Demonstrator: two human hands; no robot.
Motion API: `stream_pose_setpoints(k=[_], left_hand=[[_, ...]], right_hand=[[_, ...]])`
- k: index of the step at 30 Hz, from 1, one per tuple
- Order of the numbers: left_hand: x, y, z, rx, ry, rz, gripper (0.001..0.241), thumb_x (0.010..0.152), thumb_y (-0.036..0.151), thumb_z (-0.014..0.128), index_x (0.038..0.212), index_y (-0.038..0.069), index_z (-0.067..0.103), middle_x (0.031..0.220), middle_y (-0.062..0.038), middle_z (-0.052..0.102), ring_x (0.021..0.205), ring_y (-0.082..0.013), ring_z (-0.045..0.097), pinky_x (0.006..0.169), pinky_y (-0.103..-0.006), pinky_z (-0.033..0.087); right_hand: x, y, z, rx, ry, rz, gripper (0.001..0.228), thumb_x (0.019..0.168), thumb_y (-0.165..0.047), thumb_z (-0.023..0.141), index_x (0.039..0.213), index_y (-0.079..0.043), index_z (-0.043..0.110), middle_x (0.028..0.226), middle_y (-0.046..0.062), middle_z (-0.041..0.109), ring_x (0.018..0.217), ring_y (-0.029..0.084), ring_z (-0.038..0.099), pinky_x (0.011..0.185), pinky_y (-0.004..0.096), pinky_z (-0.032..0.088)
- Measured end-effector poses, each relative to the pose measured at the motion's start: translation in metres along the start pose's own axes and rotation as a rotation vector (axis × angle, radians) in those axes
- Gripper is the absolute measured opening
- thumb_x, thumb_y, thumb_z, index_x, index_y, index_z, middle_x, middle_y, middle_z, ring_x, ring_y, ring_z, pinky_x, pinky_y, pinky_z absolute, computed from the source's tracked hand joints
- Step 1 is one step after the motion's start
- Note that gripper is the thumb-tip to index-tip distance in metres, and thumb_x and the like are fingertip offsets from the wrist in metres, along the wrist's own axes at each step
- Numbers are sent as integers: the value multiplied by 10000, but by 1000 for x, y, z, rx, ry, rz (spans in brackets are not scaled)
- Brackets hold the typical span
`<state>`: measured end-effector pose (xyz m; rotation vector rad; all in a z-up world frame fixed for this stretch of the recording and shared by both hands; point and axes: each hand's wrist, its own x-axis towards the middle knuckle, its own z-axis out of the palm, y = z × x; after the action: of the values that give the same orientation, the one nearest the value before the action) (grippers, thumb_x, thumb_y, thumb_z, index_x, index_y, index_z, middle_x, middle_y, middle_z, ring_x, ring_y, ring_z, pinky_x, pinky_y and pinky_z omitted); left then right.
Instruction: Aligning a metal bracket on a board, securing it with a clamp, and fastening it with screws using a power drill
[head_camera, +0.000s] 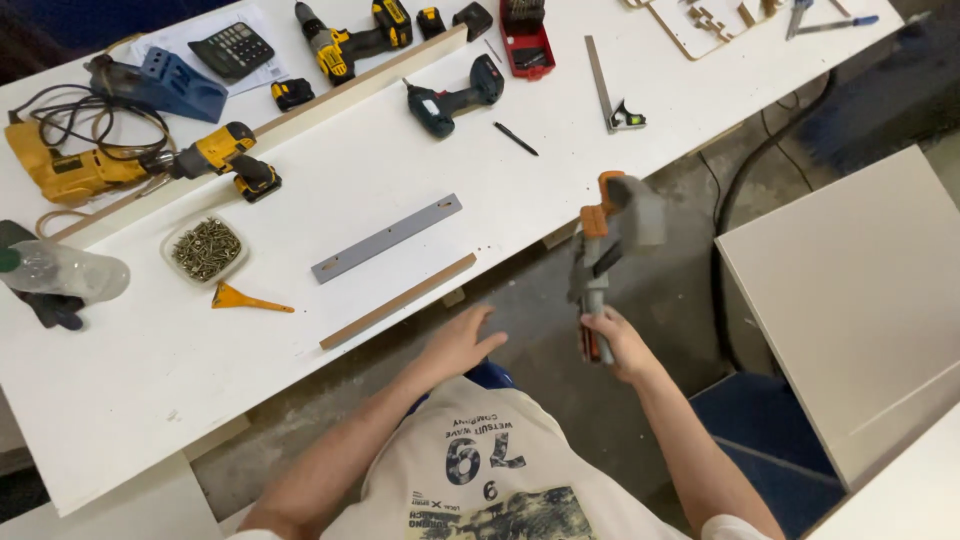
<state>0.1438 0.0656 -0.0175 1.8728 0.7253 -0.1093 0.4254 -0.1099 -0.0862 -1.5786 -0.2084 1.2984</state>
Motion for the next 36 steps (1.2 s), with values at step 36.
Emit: stream_pose_setpoints(k=[36], left_hand=[[-24, -164, 29, 450, 854, -311, 171, 943, 244, 711, 1060, 127, 755, 1023, -77, 698, 1052, -324, 694, 938, -433, 551]], right_hand=[[312, -29, 57, -1042, 411, -1157, 364, 718, -173, 898, 1027, -133, 708, 969, 88, 626, 893, 310, 670, 765, 431, 557]])
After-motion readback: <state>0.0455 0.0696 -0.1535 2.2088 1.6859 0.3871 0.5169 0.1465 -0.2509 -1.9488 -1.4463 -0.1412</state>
